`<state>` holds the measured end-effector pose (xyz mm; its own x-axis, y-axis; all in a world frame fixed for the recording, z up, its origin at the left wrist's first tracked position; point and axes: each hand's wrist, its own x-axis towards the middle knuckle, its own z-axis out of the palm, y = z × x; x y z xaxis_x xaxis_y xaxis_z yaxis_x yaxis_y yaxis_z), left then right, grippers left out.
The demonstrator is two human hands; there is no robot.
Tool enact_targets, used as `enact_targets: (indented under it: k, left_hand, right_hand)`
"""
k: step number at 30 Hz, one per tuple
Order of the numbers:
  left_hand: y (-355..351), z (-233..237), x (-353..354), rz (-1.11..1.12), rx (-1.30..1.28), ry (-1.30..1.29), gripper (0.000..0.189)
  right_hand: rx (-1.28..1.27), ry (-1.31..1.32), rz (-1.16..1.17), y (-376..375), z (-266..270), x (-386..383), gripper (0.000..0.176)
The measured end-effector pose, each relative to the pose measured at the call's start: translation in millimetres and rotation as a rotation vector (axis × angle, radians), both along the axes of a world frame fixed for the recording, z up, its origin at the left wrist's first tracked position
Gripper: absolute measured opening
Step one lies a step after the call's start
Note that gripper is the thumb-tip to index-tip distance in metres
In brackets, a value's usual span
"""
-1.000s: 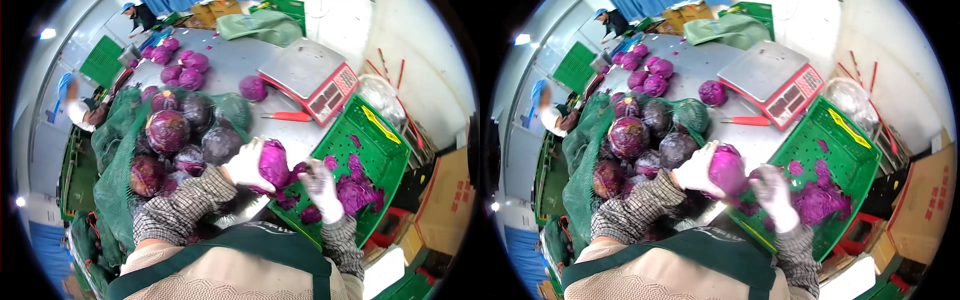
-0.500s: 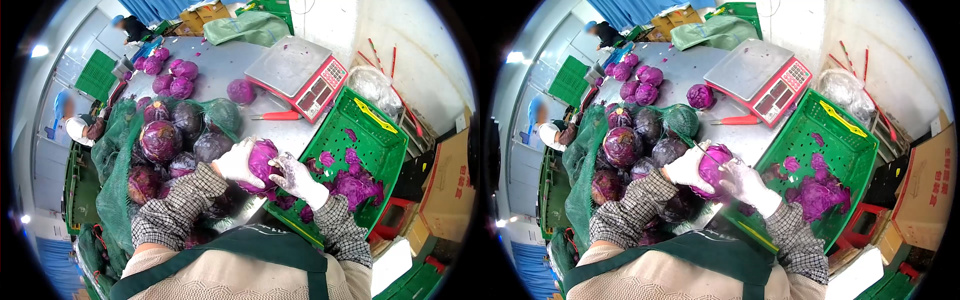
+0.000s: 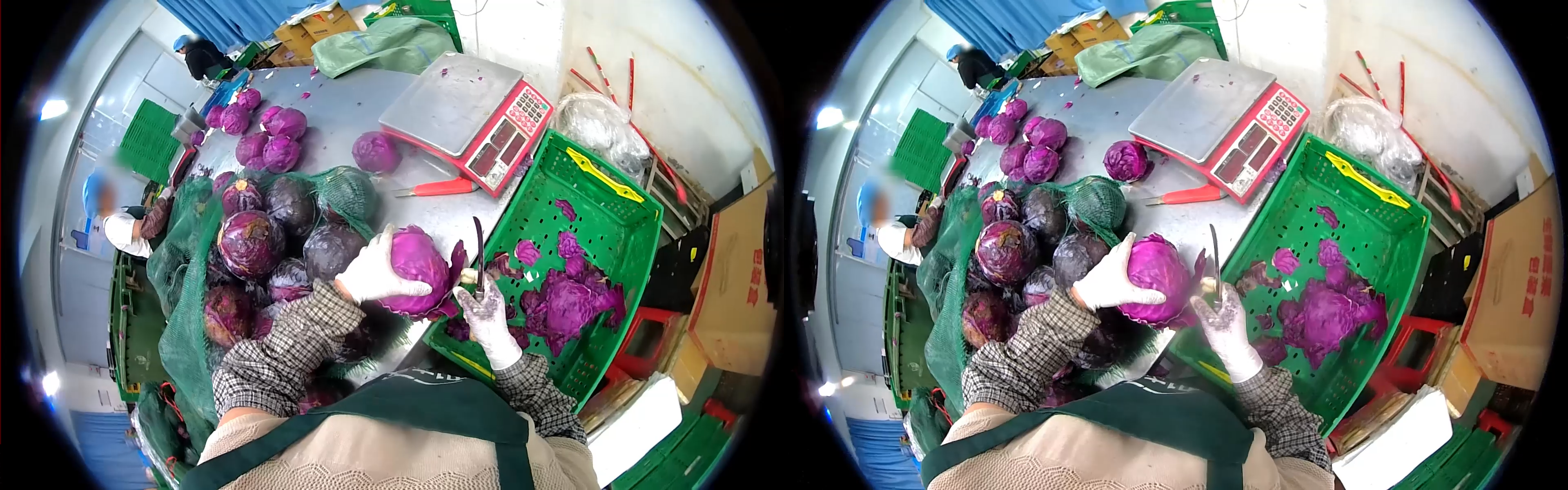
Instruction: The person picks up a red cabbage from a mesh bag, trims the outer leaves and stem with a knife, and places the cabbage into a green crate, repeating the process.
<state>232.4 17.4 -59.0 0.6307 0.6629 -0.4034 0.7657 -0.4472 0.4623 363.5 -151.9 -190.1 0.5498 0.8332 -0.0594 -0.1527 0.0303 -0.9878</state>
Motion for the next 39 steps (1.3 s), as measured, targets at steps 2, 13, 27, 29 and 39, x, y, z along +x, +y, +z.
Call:
enact_targets:
  k: [2, 13, 27, 29, 39]
  left_hand:
    - [-7.6, 1.0, -5.5, 0.010, 0.011, -0.045, 0.135]
    - [-17.7, -19.2, -19.9, 0.260, -0.298, -0.242, 0.124]
    - [12.5, -13.6, 11.5, 0.280, -0.357, -0.289, 0.092]
    - [17.4, -32.8, 8.0, 0.270, -0.309, -0.191, 0.089]
    - [32.8, -32.1, 37.7, -0.252, 0.361, -0.340, 0.066]
  right_hand:
    - [0.119, -0.048, -0.045, 9.8, -11.4, -6.0, 0.037]
    - [0.052, -0.309, 0.036, 17.9, 23.9, 13.4, 0.012]
    - [0.366, 0.994, -0.373, -65.0, -115.5, 99.3, 0.021]
    - [0.262, 0.853, -0.490, -84.2, -88.8, 101.5, 0.010]
    - [0.027, -0.036, -0.057, -13.4, 14.6, -14.5, 0.053]
